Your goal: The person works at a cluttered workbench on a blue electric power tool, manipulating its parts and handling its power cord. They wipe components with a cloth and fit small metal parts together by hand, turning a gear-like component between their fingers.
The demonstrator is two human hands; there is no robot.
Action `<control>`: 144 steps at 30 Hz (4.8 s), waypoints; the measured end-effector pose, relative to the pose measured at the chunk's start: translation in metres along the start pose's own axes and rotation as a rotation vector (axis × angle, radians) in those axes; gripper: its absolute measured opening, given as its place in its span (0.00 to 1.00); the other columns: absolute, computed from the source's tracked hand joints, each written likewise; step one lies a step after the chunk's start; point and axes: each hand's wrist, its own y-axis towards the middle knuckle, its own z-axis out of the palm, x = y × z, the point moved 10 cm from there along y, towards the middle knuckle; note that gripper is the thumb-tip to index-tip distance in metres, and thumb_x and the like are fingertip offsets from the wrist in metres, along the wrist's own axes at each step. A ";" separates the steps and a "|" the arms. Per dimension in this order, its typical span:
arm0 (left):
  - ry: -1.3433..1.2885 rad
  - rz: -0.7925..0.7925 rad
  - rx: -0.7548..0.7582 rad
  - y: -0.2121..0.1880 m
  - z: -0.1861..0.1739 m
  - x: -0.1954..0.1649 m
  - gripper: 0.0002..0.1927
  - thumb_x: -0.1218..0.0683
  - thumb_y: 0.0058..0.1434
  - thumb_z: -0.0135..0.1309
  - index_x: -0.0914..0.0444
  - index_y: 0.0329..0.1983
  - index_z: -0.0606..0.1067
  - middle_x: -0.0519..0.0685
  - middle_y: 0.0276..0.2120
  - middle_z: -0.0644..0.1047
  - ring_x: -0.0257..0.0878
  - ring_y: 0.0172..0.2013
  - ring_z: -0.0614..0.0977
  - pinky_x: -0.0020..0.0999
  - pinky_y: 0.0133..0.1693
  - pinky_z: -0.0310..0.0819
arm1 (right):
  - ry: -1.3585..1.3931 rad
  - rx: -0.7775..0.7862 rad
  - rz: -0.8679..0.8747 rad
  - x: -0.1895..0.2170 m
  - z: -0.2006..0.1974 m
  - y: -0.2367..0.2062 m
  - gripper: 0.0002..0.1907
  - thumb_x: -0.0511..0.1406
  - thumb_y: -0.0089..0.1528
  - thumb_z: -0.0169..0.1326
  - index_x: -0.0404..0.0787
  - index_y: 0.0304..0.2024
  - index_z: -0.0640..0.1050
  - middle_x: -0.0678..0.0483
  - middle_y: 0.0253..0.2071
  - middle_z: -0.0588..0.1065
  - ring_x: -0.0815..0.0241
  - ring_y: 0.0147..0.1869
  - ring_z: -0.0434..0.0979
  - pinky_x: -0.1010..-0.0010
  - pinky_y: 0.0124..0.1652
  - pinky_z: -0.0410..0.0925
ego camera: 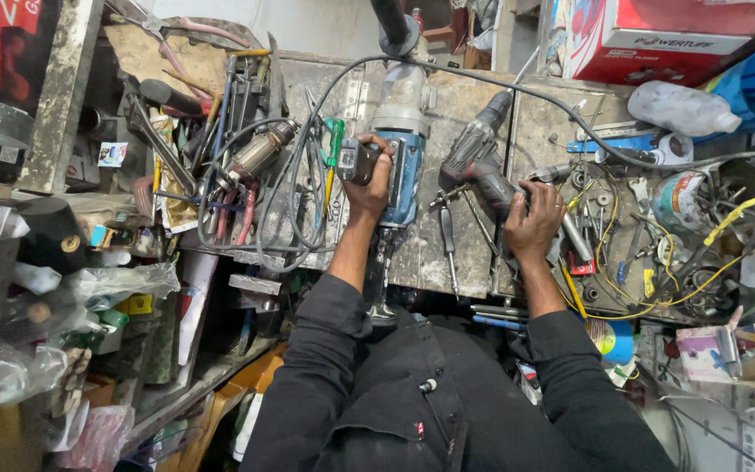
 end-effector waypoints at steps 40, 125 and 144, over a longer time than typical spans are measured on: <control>-0.010 -0.039 -0.017 0.001 -0.004 -0.003 0.15 0.64 0.63 0.50 0.67 0.54 0.67 0.50 0.39 0.75 0.38 0.43 0.77 0.37 0.51 0.73 | 0.018 0.001 -0.003 0.001 -0.002 -0.001 0.14 0.40 0.69 0.50 0.40 0.52 0.78 0.46 0.51 0.74 0.44 0.60 0.70 0.53 0.60 0.60; -0.035 -0.026 -0.019 -0.001 -0.002 -0.002 0.16 0.65 0.64 0.51 0.66 0.55 0.67 0.50 0.39 0.75 0.37 0.41 0.77 0.35 0.49 0.74 | 0.004 -0.008 0.017 0.000 -0.002 -0.006 0.13 0.39 0.69 0.50 0.40 0.50 0.79 0.47 0.50 0.74 0.45 0.58 0.70 0.54 0.59 0.60; -0.005 -0.033 -0.019 -0.001 -0.004 0.000 0.16 0.64 0.64 0.51 0.66 0.54 0.67 0.50 0.39 0.75 0.37 0.41 0.77 0.35 0.49 0.74 | 0.013 -0.005 0.008 0.001 -0.002 -0.005 0.13 0.39 0.68 0.50 0.40 0.50 0.79 0.47 0.49 0.74 0.45 0.58 0.71 0.54 0.60 0.60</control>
